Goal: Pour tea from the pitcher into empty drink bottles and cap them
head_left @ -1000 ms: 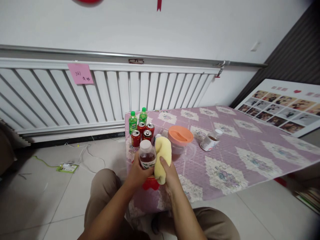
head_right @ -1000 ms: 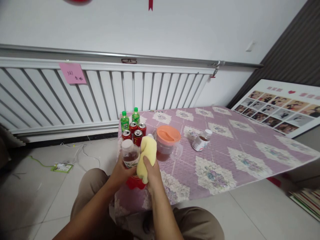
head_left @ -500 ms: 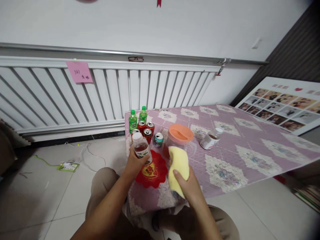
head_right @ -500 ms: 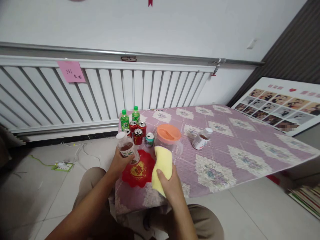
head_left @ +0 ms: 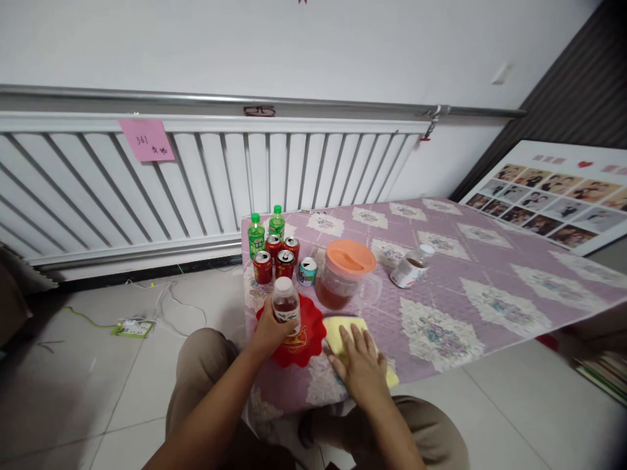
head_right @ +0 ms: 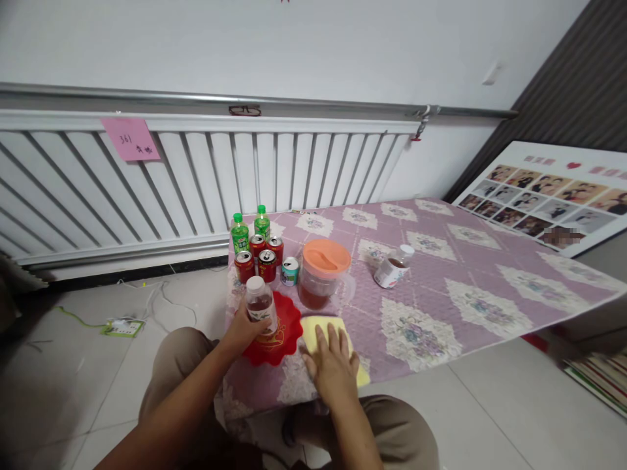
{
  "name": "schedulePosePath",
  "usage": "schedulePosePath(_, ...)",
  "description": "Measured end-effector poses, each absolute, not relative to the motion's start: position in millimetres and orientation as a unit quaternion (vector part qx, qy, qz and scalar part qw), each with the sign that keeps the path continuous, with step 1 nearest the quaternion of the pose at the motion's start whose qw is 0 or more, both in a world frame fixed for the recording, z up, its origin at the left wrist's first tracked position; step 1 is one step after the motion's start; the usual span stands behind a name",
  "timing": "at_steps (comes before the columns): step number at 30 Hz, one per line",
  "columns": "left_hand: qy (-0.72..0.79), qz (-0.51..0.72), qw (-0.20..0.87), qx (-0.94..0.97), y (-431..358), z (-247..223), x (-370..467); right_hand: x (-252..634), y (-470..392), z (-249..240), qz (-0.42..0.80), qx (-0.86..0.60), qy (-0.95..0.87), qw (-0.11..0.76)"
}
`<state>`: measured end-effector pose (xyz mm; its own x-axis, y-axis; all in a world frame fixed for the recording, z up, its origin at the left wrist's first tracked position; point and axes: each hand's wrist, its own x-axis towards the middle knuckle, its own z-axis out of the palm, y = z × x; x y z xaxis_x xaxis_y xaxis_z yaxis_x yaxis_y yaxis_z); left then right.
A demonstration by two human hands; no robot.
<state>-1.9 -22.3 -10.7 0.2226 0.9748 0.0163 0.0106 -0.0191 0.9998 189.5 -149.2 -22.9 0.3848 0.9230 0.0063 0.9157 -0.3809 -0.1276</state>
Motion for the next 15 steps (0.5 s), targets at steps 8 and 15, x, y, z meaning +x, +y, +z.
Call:
schedulePosePath(8, 0.431, 0.407, 0.528, 0.608, -28.9, -23.7, 0.5, 198.8, -150.9, -43.4, 0.038, -0.814, -0.57, 0.107)
schedulePosePath(15, 0.401, 0.391, 0.513, 0.651, -28.6, -26.8, -1.8, 186.2, -119.2, -4.3, 0.074, -0.69, -0.604, 0.392)
